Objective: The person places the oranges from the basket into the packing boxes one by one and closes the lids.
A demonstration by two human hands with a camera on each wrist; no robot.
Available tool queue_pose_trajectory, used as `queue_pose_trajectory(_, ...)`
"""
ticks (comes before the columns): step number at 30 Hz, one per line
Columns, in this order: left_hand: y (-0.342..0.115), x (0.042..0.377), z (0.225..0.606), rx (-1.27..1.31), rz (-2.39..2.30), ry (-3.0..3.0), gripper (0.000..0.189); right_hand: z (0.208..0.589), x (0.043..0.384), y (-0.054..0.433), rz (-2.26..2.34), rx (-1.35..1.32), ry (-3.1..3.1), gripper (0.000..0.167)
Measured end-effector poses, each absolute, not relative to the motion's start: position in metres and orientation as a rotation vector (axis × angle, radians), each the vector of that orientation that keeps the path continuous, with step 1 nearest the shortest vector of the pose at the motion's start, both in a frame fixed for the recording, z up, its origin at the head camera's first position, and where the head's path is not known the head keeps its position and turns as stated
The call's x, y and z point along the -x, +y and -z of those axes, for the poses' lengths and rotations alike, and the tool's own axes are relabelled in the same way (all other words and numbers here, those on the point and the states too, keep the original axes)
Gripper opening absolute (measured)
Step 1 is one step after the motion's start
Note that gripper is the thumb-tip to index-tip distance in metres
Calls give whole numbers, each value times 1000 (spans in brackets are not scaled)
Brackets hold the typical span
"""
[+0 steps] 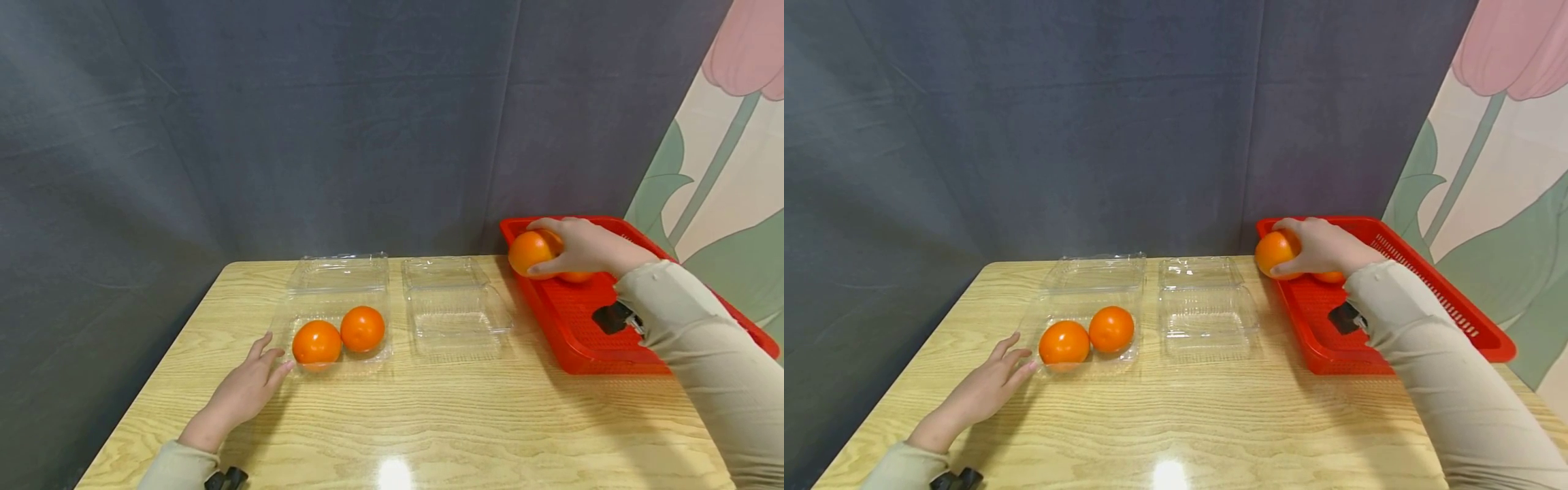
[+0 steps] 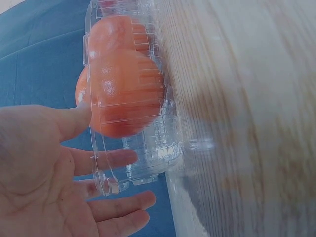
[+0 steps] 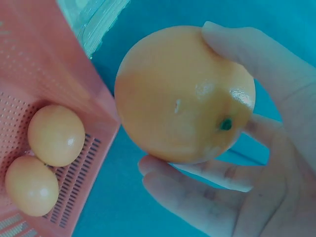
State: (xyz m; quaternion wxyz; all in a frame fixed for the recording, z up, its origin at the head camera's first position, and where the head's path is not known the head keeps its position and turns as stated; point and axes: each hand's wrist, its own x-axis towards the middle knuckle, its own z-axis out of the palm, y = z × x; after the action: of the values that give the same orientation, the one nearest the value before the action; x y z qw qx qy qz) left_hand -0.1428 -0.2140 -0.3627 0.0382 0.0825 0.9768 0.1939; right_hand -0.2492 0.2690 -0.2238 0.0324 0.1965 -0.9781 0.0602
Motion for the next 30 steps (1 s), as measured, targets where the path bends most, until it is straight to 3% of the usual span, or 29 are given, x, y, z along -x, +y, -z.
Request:
queue_pose_trajectory(23,-214,145,363,-265,-600,2994,57,218,241,240,-219,-676,-2992,73)
queue_pose_trajectory(30,-214,145,363,-261,-607,2991,56,218,240,232,-251,-722,-2955,66)
